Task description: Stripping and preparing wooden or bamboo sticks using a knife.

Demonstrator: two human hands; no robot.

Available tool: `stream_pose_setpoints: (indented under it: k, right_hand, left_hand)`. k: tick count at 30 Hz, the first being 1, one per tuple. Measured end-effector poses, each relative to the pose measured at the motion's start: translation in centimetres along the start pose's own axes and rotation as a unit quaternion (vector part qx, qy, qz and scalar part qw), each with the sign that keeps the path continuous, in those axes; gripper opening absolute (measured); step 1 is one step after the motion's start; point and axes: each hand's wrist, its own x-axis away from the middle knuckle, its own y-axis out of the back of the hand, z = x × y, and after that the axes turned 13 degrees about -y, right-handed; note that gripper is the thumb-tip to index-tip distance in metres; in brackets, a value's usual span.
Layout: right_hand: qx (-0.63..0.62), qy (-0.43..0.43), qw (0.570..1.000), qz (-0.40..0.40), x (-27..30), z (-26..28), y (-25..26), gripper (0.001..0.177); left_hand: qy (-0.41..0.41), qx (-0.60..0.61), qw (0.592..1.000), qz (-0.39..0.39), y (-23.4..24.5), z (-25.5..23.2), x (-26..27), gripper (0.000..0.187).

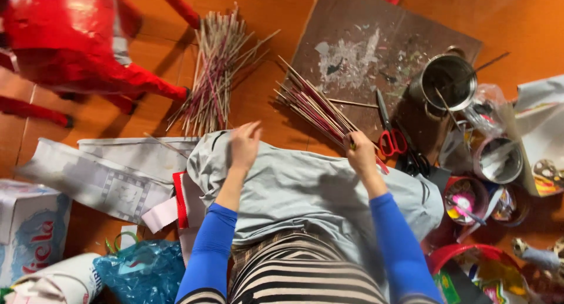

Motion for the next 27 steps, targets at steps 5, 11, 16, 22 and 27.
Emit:
stream_pose_setpoints:
  k: [5, 11, 16, 22, 27]
  right_hand:
    - [-0.018, 0.005, 0.997, 0.075, 3.0, 4.4, -1.1, 0.010]
    - [-0.132, 0.061, 0.987, -0.069, 3.1, 3.4, 3.9, 0.011]
    - [-0.382, -0.165, 0.879, -0.232, 3.3, 5.1, 12.2, 0.011]
    - [-0.452, -0.184, 0.863, 0.129, 6.3, 10.0, 8.0, 0.056]
    - [-0.535, -0.197, 0.746, 0.345, 7.7, 16.6, 4.4, 0.053]
  left_hand:
    - [0.113, 0.345, 0.928, -0.082, 0.5, -9.7, -5.2, 0.030]
    - [0.091, 0.379, 0.916, -0.096, 3.0, -12.4, -5.4, 0.021]
    - [-0.019, 0.328, 0.943, -0.055, 4.9, -13.6, -4.4, 0.019]
    - [-0.054, 0.232, 0.971, 0.017, 3.6, -14.7, -3.4, 0.018]
    - [-0.114, 0.192, 0.974, 0.039, 4.1, -16.3, -3.1, 0.019]
